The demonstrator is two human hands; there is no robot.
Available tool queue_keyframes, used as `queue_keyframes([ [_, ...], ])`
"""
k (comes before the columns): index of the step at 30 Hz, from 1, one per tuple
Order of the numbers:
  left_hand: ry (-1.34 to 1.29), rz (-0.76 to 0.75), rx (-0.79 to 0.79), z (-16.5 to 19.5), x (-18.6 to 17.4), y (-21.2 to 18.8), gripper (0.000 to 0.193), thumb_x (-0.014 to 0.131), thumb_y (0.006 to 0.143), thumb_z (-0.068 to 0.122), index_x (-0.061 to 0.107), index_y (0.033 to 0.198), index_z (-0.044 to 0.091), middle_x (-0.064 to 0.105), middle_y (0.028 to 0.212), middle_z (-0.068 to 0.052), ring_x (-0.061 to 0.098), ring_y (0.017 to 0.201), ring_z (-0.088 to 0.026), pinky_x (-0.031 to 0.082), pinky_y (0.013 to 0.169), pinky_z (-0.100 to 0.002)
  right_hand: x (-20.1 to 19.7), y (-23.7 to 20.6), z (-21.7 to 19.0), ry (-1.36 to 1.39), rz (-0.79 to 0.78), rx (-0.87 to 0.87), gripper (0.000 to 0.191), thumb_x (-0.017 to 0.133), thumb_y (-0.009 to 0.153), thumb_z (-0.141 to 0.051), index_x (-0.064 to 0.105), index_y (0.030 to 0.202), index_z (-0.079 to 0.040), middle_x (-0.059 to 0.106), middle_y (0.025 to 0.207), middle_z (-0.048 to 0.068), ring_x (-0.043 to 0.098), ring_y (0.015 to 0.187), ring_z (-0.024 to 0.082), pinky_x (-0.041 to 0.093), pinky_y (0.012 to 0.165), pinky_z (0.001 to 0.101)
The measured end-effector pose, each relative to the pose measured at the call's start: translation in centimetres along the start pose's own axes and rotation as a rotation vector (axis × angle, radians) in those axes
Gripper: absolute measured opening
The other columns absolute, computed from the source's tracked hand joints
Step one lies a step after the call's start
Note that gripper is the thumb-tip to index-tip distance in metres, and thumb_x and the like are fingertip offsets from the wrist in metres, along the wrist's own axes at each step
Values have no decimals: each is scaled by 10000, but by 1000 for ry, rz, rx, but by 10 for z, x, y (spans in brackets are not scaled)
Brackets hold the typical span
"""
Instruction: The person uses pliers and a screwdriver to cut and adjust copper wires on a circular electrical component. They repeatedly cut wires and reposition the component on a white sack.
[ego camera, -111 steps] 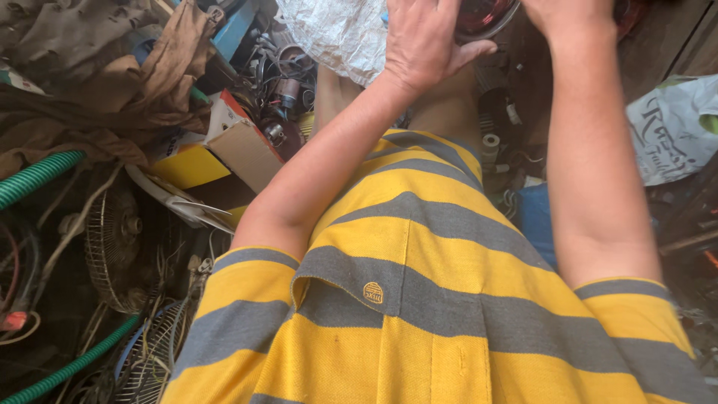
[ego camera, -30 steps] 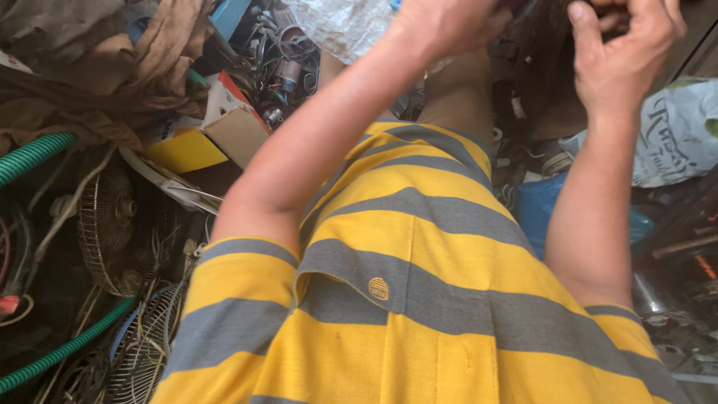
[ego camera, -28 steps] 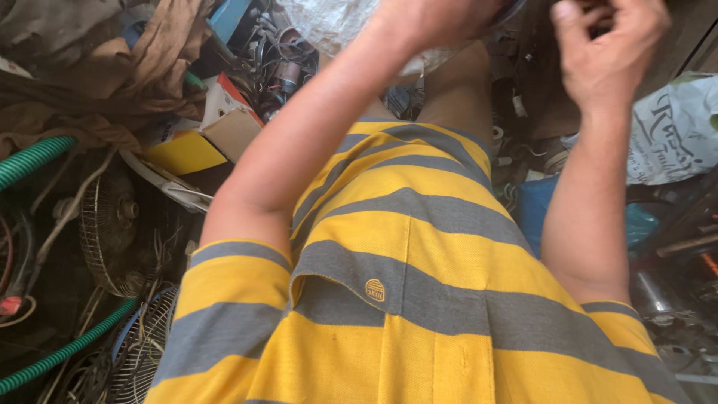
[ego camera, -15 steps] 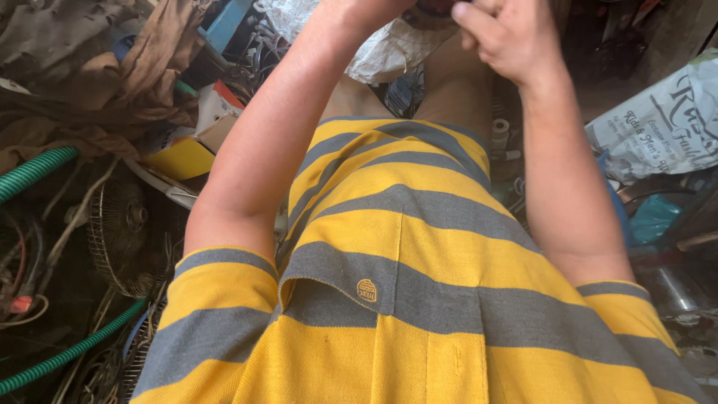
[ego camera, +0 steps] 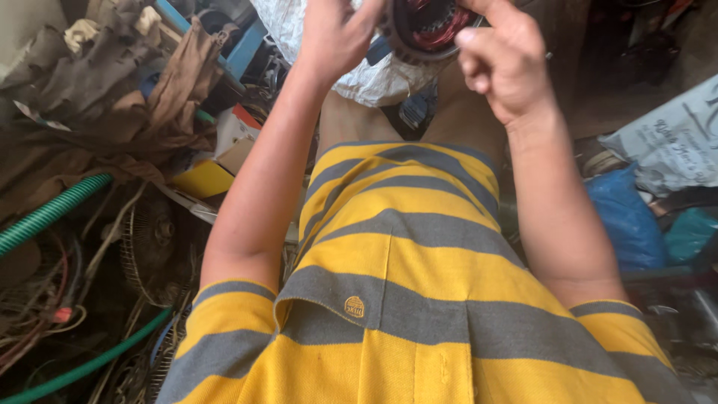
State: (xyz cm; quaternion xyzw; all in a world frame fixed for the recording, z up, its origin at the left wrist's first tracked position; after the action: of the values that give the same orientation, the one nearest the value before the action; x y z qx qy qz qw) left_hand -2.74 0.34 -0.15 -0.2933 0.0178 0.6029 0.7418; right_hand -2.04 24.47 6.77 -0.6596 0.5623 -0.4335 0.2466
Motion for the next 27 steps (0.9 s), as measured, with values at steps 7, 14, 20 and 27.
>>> queue_keyframes([
  [7,-396,122,15,41,9,-12,278,574,1132,168,543,1351,-1,665,1268,-147,670,1200,-205,515,1111,-333,-17,8,-8,-1334,-52,-844,360,883,904,-390,762,1212,-248,566,1097,20,557,1095,209,485,980,417],
  [14,44,71,159,71,17,-4,578,849,970,152,486,1398,11,550,1434,-150,579,1300,-219,481,1140,-336,-36,21,9,-1374,-38,-1068,556,824,740,-656,780,1155,-289,510,1262,15,417,1184,208,362,960,397],
  [20,-31,44,-25,63,13,0,526,884,964,120,595,1388,4,617,1488,-133,629,1185,-148,518,1082,-297,-37,29,27,-1438,58,-1349,243,731,1022,-250,783,1259,-235,577,1406,-147,433,1217,102,304,995,353],
  [27,-164,119,-55,50,19,2,425,863,995,91,629,1336,-4,658,1414,-109,645,1256,-157,512,1141,-310,-46,43,41,-1477,-11,-1503,240,669,981,-269,795,1185,-254,674,1278,-128,489,1152,96,305,991,390],
])
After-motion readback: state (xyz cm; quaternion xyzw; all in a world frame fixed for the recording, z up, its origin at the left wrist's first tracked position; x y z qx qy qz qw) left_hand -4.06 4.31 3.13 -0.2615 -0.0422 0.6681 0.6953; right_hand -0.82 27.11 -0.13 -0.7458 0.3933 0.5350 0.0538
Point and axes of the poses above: each hand's wrist, its own y-axis towards the middle knuckle, its own x-axis out of the palm, z = x × y, the point moved 3 cm from there along y, towards the middle knuckle
